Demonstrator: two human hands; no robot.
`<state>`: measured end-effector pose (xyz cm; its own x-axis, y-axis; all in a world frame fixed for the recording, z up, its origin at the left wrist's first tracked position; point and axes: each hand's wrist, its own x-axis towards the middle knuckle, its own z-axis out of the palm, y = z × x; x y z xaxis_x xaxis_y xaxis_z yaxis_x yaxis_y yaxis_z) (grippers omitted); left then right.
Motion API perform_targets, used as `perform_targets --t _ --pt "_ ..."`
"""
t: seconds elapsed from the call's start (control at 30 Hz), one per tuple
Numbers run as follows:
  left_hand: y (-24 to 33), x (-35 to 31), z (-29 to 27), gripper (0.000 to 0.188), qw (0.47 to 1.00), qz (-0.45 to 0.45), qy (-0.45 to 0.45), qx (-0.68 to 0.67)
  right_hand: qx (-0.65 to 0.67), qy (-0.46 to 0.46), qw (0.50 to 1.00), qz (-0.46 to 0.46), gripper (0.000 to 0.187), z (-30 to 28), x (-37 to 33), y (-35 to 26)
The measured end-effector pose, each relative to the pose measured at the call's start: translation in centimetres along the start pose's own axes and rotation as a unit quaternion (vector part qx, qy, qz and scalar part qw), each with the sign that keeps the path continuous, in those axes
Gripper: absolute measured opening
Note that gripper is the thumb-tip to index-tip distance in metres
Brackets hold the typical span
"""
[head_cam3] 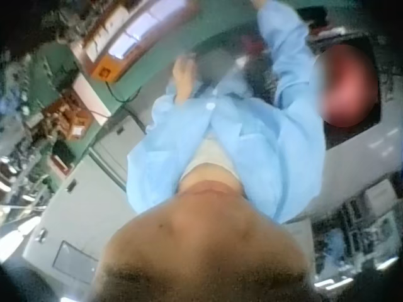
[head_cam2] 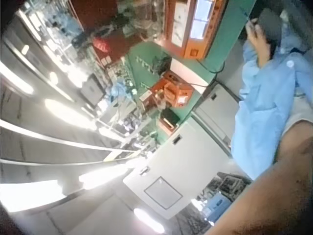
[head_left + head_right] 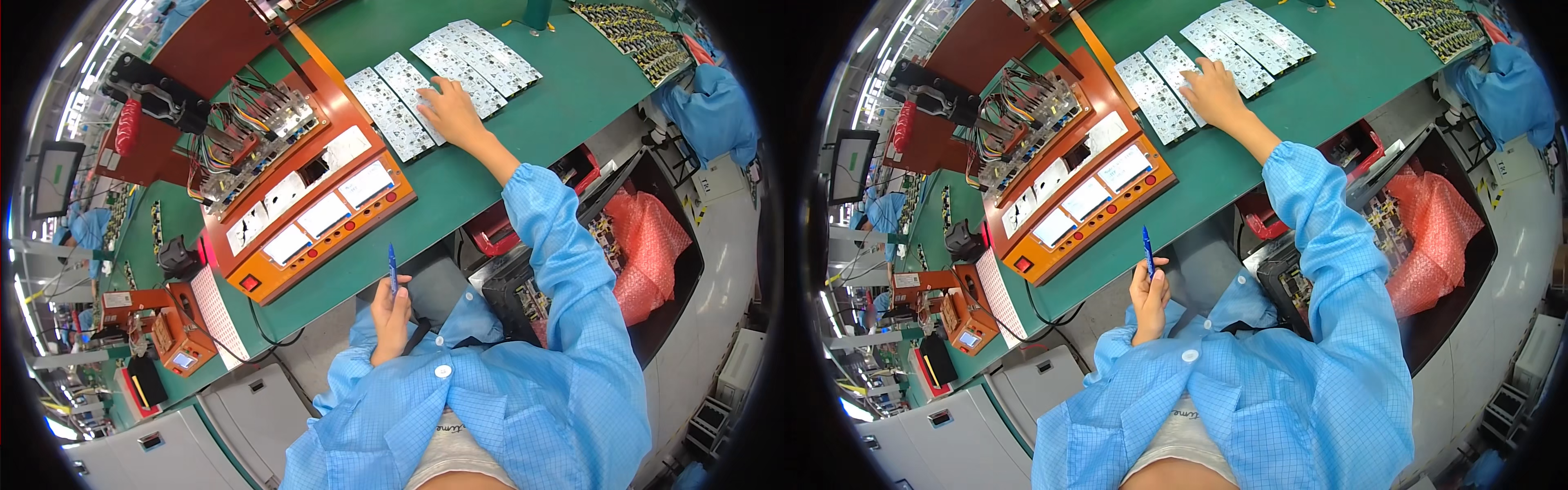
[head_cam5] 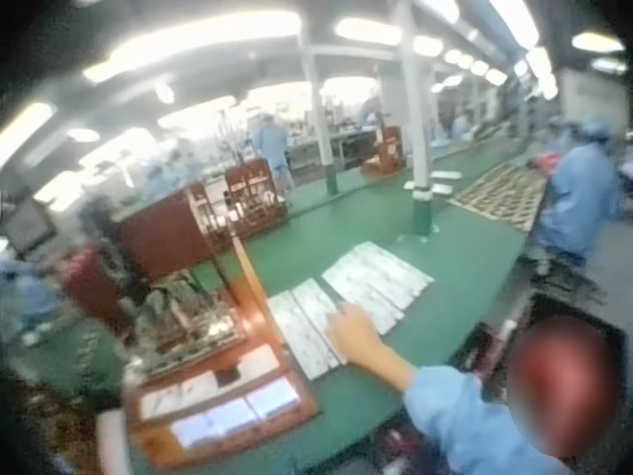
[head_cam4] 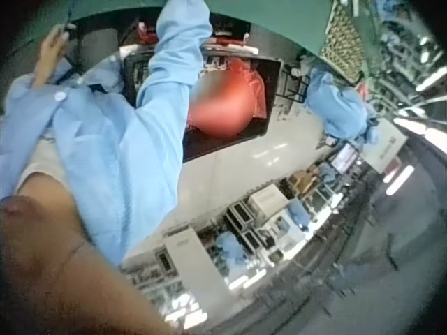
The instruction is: Testing circuit boards by inserting them into a specialized testing rig, monitoring meters, and documenting results on a log sheet.
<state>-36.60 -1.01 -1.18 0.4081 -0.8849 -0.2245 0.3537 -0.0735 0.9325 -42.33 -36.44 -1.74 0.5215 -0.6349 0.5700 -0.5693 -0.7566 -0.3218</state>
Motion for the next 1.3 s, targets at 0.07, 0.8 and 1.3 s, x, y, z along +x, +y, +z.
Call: perform_targets --t 0.07,0.8,1.3 --pt "0.0 0.0 0.1 0.021 1.0 0.001 -0.003 0.0 -0.051 0.035 0.998 0.012 0.033 -0.7 0.5 1.0" --pt "0.1 0.1 0.1 0.023 1.0 -0.004 0.001 -0.004 -0.23 0.115 0.963 0.078 0.034 -3.0 1.2 9.4" --pt "-0.4 0.6 0.4 0.02 1.0 0.012 0.003 0.013 -0.138 -0.027 0.988 0.057 0.034 -4.6 -1.7 10.0"
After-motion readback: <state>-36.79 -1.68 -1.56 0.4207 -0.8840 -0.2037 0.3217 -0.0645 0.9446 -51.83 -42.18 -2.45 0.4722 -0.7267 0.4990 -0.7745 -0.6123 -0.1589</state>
